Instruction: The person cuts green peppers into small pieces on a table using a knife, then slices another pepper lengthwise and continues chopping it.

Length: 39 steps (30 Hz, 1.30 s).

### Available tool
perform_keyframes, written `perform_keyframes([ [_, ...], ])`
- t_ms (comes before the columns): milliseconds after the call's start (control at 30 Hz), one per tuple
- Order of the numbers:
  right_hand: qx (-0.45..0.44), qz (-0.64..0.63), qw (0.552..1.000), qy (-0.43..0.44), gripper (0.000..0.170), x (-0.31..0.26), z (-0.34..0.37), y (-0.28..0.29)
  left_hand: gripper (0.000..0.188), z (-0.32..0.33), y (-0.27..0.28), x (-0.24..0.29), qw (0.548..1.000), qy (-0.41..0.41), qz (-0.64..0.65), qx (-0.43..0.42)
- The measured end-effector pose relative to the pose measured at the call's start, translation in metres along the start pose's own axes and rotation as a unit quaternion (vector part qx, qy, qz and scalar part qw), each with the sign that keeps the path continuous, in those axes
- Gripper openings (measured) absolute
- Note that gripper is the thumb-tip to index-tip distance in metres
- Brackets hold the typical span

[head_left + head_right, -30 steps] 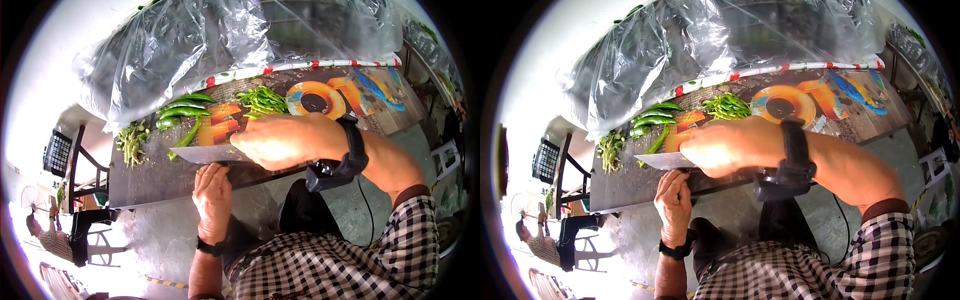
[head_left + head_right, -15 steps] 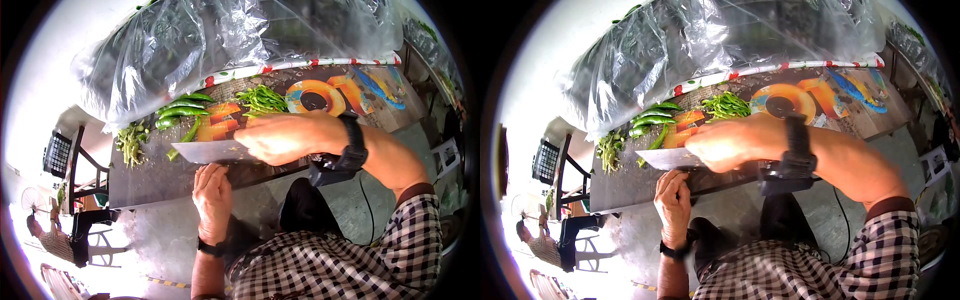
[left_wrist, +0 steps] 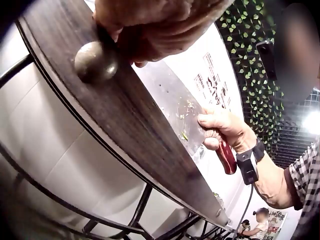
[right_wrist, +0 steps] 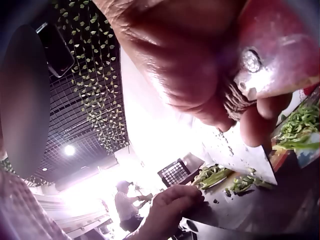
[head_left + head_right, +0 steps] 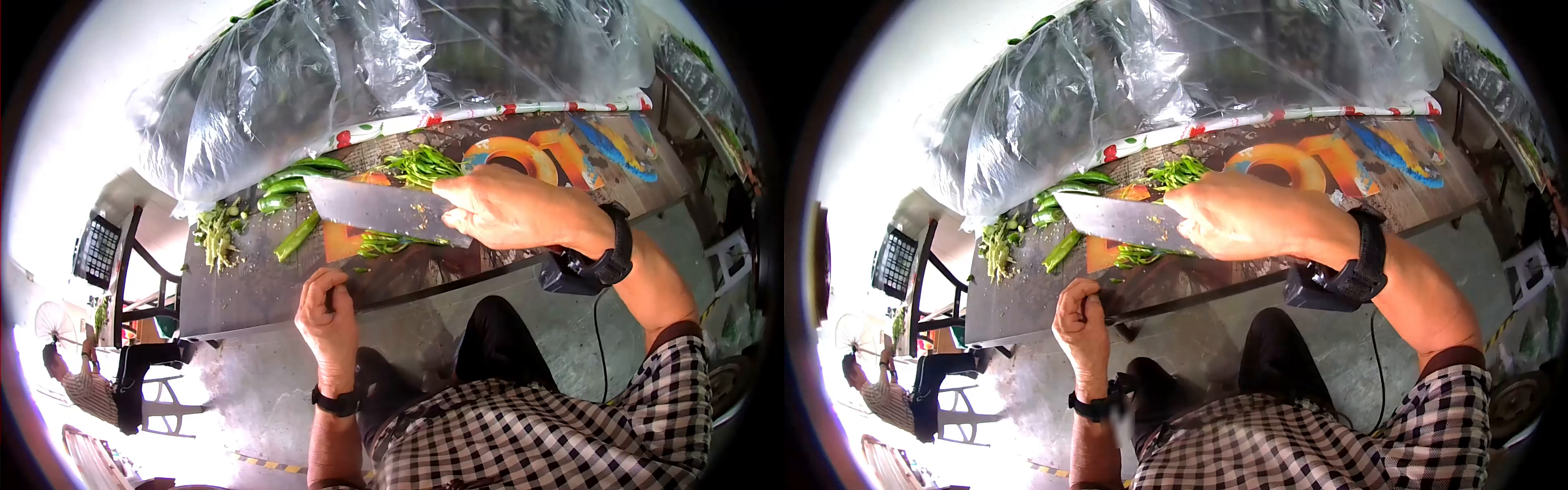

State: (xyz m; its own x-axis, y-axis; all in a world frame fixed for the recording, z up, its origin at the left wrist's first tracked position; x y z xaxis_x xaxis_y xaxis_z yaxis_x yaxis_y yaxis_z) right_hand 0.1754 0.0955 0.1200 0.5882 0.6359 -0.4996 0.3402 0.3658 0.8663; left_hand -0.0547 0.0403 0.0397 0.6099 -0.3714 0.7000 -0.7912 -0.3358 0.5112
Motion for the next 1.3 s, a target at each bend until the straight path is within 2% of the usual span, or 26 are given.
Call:
perform_keyframes([
  [167,-0.018,-0.018,0.998,0.054,0.018,-0.015,-0.002,-0.019,0.018,0.006,0.005,-0.008,0.998,0.027,0.056,0.028],
  [233,-0.093,-0.047,0.994,0.025,0.02,-0.017,-0.007,-0.03,0.018,0.008,0.006,-0.008,0.998,0.011,0.048,0.032],
  [333,-0.114,-0.048,0.992,0.024,0.022,-0.013,-0.01,-0.031,0.018,0.009,0.006,-0.01,0.997,-0.013,0.057,0.047],
  [467,-0.181,-0.054,0.978,-0.087,0.025,0.016,-0.011,-0.022,0.019,0.006,0.006,0.004,0.999,-0.016,0.012,0.046],
  [500,-0.175,-0.044,0.978,-0.104,0.023,0.026,-0.011,-0.019,0.019,0.005,0.005,0.005,0.999,-0.014,-0.005,0.044],
  [700,-0.003,-0.056,0.99,-0.132,0.017,0.074,-0.003,0.023,0.018,0.003,0.002,0.007,0.999,-0.026,-0.01,0.021],
  [767,0.09,0.03,0.98,-0.175,0.018,0.078,0.009,0.047,0.018,0.002,0.002,0.006,1.0,-0.02,-0.012,0.015],
  [800,0.174,0.118,0.97,-0.12,0.018,0.065,0.012,0.061,0.018,0.002,0.002,0.006,1.0,-0.017,-0.013,0.013],
  [833,0.134,0.048,0.977,-0.157,0.019,0.075,0.017,0.062,0.018,0.002,0.001,0.008,1.0,-0.023,-0.016,0.01],
  [900,0.086,-0.067,0.979,-0.173,0.021,0.076,0.025,0.059,0.018,0.0,0.001,0.011,0.999,-0.034,-0.023,0.006],
  [1000,0.026,-0.1,0.982,-0.157,0.021,0.065,0.03,0.047,0.019,0.0,0.001,0.011,0.999,-0.036,-0.022,0.007],
  [1100,-0.049,-0.073,0.985,-0.149,0.021,0.057,0.023,0.025,0.019,-0.002,0.0,0.013,0.999,-0.031,-0.021,-0.003],
  [1133,-0.098,-0.052,0.983,-0.143,0.018,0.06,0.02,0.015,0.019,-0.003,0.0,0.015,0.999,-0.036,-0.023,-0.009],
  [1167,-0.108,-0.072,0.984,-0.122,0.019,0.06,0.016,0.007,0.019,-0.003,-0.001,0.015,0.999,-0.041,-0.027,-0.015],
  [1233,-0.098,-0.084,0.982,-0.136,0.02,0.063,0.013,0.007,0.019,-0.004,-0.001,0.016,0.998,-0.038,-0.029,-0.029],
  [1300,-0.077,-0.055,0.985,-0.141,0.019,0.072,0.007,0.015,0.019,-0.004,-0.001,0.014,0.999,-0.022,-0.027,-0.041],
])
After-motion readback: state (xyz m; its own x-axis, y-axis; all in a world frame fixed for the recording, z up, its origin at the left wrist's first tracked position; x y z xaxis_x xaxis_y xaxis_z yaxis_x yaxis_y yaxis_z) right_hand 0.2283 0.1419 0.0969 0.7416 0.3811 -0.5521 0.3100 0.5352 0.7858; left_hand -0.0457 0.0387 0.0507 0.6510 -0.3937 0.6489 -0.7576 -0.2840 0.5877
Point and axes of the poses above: each hand's wrist, its own z-axis away from the middle knuckle, its own y-axis out of the back of the hand, x = y × z, the point moved 8 cm from there along -z, towards the middle knuckle, and after that the axes turned 10 degrees about -x, right-handed, at the moved point
